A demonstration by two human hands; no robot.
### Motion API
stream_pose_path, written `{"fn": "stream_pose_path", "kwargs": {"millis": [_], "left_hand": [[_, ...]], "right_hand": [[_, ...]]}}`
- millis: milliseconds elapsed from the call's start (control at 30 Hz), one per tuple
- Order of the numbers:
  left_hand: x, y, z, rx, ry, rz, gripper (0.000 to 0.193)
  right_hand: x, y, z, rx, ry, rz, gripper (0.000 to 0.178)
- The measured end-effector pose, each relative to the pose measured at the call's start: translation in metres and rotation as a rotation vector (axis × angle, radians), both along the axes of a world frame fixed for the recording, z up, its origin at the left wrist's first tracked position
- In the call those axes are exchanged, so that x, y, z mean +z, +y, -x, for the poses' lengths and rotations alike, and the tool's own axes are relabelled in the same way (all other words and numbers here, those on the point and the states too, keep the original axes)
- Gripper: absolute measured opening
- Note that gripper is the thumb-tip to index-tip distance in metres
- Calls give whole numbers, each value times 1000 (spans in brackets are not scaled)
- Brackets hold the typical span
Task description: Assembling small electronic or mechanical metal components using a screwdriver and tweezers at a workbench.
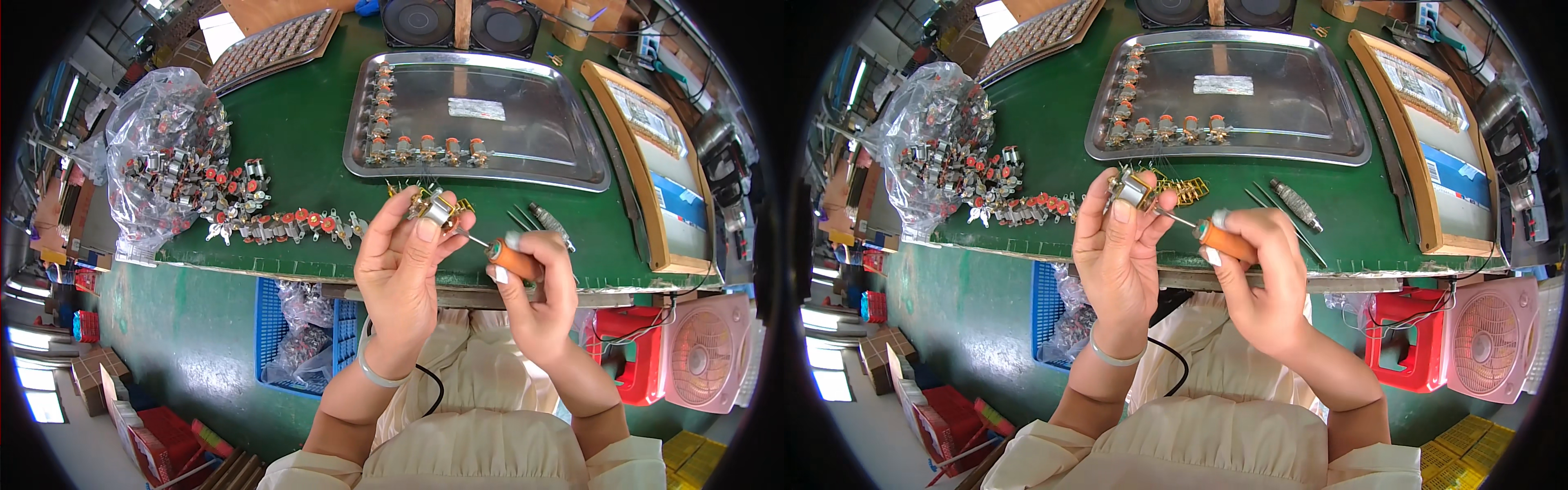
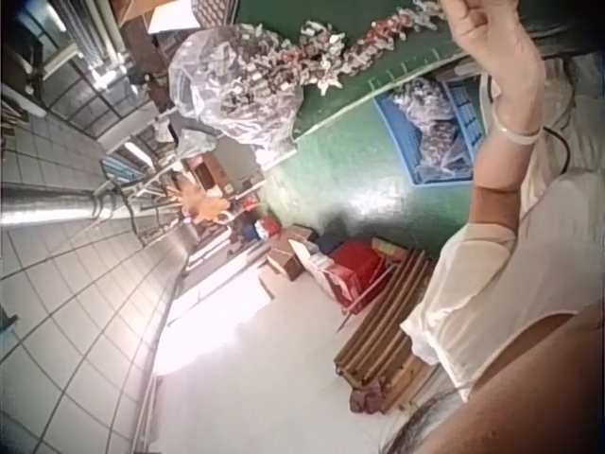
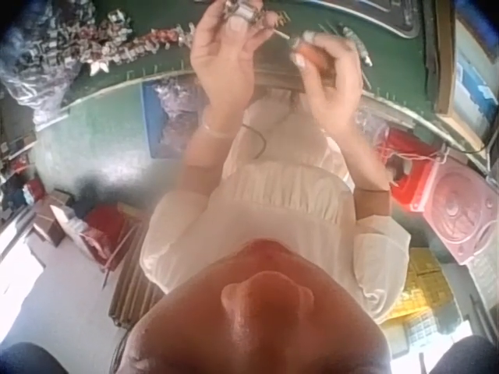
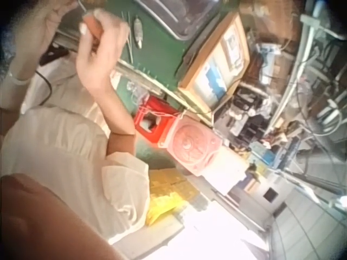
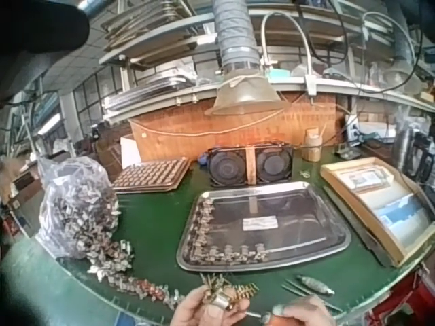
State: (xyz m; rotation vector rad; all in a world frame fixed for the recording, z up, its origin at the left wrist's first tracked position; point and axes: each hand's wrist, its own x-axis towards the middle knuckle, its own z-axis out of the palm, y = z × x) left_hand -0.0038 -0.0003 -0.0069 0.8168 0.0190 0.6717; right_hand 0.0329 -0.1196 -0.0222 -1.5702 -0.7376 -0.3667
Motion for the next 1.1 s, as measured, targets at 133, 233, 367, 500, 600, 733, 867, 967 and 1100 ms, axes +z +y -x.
{"fn": "stream_pose_path", "kwargs": {"millis": [133,233,367,500,600,733,867,967,1100], "left_hand": [[-1,-1,2,-4,-26,-29,31],[-5,1,3,-15,-42,3,33],[-6,3,2,2,-13,-31,31],[-4,1,2,-6,6,-25,30],[-7,4,2,-8,-33,17,32],[-6,3,1,-12,-22,17,32],[-6,3,1,-14,-29,17,32],[-7,7,4,-24,-30,-16,32],[-8,8,4,-39,-35,-24,32]], "right_hand": [[16,-10,-1,305,621,-26,26],[23,-21,-11,717,1315,-297,27],[25,-19,0,618,1091,-275,29],[9,-6,-4,-66,-74,97,31],[26,-26,-8,491,866,135,34],[25,-18,-1,442,931,-56,34],[17,-9,5,224,507,-13,30],[26,-20,-4,643,1082,-98,30],[27,-23,-8,794,1275,-201,30]]}}
